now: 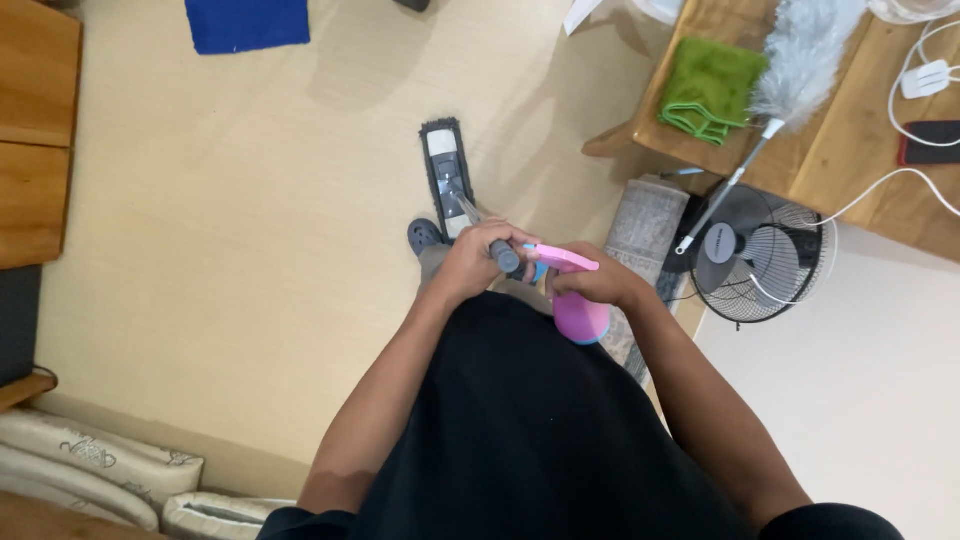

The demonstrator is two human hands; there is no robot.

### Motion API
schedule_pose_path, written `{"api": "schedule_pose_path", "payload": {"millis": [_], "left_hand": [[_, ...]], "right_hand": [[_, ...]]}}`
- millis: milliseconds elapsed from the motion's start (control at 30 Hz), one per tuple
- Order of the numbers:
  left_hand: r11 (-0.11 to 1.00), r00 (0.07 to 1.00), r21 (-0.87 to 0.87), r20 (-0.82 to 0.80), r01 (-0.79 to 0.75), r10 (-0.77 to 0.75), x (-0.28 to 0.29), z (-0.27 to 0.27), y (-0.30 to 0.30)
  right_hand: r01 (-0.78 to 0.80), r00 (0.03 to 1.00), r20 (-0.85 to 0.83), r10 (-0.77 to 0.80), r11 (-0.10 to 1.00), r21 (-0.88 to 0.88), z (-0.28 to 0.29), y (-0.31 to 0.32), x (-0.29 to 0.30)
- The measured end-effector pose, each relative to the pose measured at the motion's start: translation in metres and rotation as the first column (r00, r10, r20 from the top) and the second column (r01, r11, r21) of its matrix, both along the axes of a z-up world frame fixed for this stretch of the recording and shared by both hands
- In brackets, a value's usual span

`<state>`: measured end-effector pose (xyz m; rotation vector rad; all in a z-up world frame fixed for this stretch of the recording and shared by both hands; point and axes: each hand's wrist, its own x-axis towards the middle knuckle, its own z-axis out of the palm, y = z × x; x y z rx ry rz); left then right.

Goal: The person is mopping the floor using a spray mop and a cleaning solution spray bottle.

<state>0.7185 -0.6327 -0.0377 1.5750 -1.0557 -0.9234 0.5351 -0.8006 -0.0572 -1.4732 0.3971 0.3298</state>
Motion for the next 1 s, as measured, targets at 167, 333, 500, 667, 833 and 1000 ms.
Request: {"api": "schedule_pose_path", "payload": {"millis": [167,333,500,667,833,1000], "left_hand": [[0.998,0.993,-0.006,-0.105,-0.063,0.062,-0.015,-0.009,0.000],[0.995,0.995,0.005,0.033,-0.097,0.097,-0.014,0.005,-0.008],[0.982,0.993,-0.148,-0.038,-0.114,0.110,0.001,0.024,-0.011],[0.998,1.000,-0.065,-0.004,-0.005,0.005,0.022,0.015,-0.006],[1.000,0.999,-0.027,0.033,0.008,-0.007,0.035,-0.011,-0.006],[0.993,0.984,0.121,-0.179,0.012,0.010,0.042,0.025,-0.005]], "right_hand": [[-0.064,0.998,0.027,0.061,0.990,0.125,-0.010,-0.010,-0.012],[-0.025,1.000,-0.006,0.026,0.988,0.151,0.038,-0.008,0.018],[-0.003,1.000,-0.003,0.004,0.990,0.139,0.001,-0.013,0.019],[0.072,0.997,-0.048,-0.066,0.988,0.133,0.010,-0.004,0.034],[0.084,0.996,0.032,-0.088,0.991,0.103,0.006,0.009,0.038],[0.155,0.982,0.086,-0.169,0.976,0.151,0.018,0.022,0.045]]}}
